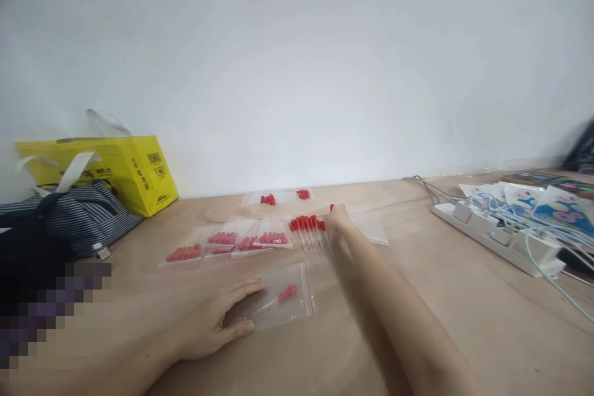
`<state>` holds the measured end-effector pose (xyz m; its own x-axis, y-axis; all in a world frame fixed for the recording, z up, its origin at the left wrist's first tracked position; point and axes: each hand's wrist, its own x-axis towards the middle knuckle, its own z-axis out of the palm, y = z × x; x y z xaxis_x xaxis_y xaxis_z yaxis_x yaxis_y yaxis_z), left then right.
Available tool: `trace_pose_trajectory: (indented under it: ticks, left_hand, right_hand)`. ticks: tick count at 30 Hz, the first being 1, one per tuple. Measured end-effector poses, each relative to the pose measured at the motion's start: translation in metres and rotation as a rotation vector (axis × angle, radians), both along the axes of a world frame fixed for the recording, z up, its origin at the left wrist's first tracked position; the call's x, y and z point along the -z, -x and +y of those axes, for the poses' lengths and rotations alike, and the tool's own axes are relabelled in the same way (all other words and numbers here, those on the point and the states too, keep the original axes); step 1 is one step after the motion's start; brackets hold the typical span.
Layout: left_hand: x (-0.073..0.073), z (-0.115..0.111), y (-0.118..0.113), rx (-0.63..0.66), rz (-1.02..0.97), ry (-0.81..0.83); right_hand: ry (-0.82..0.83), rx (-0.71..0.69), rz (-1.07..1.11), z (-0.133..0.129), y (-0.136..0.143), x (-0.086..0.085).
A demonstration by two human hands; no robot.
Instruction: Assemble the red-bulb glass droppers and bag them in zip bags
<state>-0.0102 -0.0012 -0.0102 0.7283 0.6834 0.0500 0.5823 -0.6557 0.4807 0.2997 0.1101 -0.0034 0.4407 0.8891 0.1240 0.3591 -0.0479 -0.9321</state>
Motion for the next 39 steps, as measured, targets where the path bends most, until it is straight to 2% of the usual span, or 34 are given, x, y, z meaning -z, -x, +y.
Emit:
trace_pose_trajectory:
  ticks: [3,5,9,12,16,22,28,33,36,39]
  left_hand:
    - [-0.005,-0.002,-0.002,-0.009,0.029,0.005]
    - [-0.007,-0.003,-0.003,-0.008,0.032,0.000]
    - [-0.008,-0.003,-0.003,-0.019,0.015,0.007]
    - [-0.006,-0.003,-0.004,-0.032,0.018,0.009]
    - [-0.006,-0.003,-0.003,-0.031,0.032,-0.002]
    - [-0.014,-0.007,-0.004,-0.031,0.075,0.055]
    - [-0.015,-0.008,-0.007,-0.044,0.051,0.064]
    - [-0.016,-0.009,-0.008,-0.030,0.045,0.042]
    - [-0.017,-0.008,-0.007,-0.020,0.050,0.053]
    - [-0.016,-0.007,-0.007,-0.043,0.092,0.078]
  right_hand:
    - [0.066,-0.053,0.085,-0.026,-0.007,-0.007]
    - [0.049,-0.106,0.121,-0.050,-0.008,-0.007]
    - [-0.019,-0.169,0.167,-0.092,0.004,0.006]
    - [-0.092,-0.190,0.283,-0.108,0.021,0.018]
    - [-0.119,-0.210,0.416,-0.116,0.040,0.029]
    - [-0.078,-0.317,0.507,-0.125,0.048,0.033]
    - [0.108,-0.558,0.342,-0.130,0.042,0.029]
    - [0.131,-0.652,0.262,-0.132,0.039,0.024]
    - [0.147,-0.655,0.226,-0.130,0.038,0.022]
    - [0.152,-0.586,0.231,-0.128,0.037,0.022]
